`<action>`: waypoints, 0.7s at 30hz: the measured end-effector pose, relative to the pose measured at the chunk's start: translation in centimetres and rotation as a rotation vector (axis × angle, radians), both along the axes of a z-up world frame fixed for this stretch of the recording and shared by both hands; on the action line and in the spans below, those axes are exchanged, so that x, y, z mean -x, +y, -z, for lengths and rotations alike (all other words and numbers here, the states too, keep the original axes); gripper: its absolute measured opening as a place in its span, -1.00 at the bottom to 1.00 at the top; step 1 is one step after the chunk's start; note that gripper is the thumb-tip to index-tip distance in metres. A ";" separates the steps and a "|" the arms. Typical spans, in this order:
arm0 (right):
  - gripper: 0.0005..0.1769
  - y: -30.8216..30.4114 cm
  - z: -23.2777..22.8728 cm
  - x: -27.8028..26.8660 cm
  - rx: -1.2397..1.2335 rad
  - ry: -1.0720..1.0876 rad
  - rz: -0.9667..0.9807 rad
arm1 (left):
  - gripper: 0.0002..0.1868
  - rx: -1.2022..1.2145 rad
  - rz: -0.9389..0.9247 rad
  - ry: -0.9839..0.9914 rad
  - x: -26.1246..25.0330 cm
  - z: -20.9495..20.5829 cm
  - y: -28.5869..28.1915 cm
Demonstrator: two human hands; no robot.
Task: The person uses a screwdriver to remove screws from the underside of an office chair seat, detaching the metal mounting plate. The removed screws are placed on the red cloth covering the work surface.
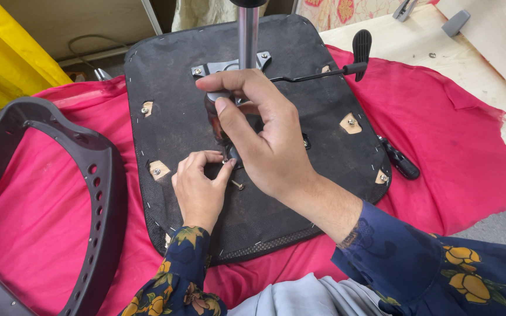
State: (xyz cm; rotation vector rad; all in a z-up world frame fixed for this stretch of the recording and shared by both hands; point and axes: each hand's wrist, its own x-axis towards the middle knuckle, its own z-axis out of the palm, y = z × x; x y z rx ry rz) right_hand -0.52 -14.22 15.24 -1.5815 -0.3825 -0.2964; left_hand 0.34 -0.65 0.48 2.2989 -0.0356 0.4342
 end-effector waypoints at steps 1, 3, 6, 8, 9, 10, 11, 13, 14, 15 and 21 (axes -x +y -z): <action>-0.80 0.0 0.1 0.0 0.083 -0.112 0.053 | -0.76 -0.006 -0.005 0.002 0.0 0.0 -0.1; -0.81 -0.1 0.4 0.1 0.251 -0.337 0.157 | -0.76 -0.017 -0.013 0.006 0.0 -0.1 -0.2; -0.85 -0.4 1.0 -0.2 0.311 -0.367 0.208 | -0.73 -0.061 -0.023 0.041 -0.1 -0.1 -0.2; -0.86 -0.5 1.4 -0.4 0.257 -0.325 0.164 | -0.77 -0.065 0.019 0.007 0.0 -0.1 -0.1; -0.86 -0.6 1.5 -0.5 0.209 -0.292 0.127 | -0.77 -0.067 0.040 -0.011 0.0 0.0 0.0; -0.83 -0.6 1.5 -0.6 0.162 -0.245 0.102 | -0.78 -0.063 0.059 -0.021 0.1 0.0 0.1; -0.80 -0.5 1.5 -0.7 0.115 -0.198 0.076 | -0.79 -0.060 0.078 -0.032 0.1 0.0 0.3; -0.77 -0.4 1.4 -0.7 0.051 -0.119 0.053 | -0.80 -0.049 0.096 -0.037 0.2 0.2 0.4; -0.76 -0.4 1.2 -0.6 0.035 -0.086 0.055 | -0.80 -0.041 0.096 -0.031 0.1 0.2 0.5; -0.76 -0.3 1.1 -0.5 0.018 -0.054 0.059 | -0.81 -0.035 0.097 -0.026 0.1 0.3 0.5; -0.81 -0.1 0.5 0.5 0.370 -0.403 0.271 | -0.82 0.002 0.052 -0.011 0.1 0.3 0.3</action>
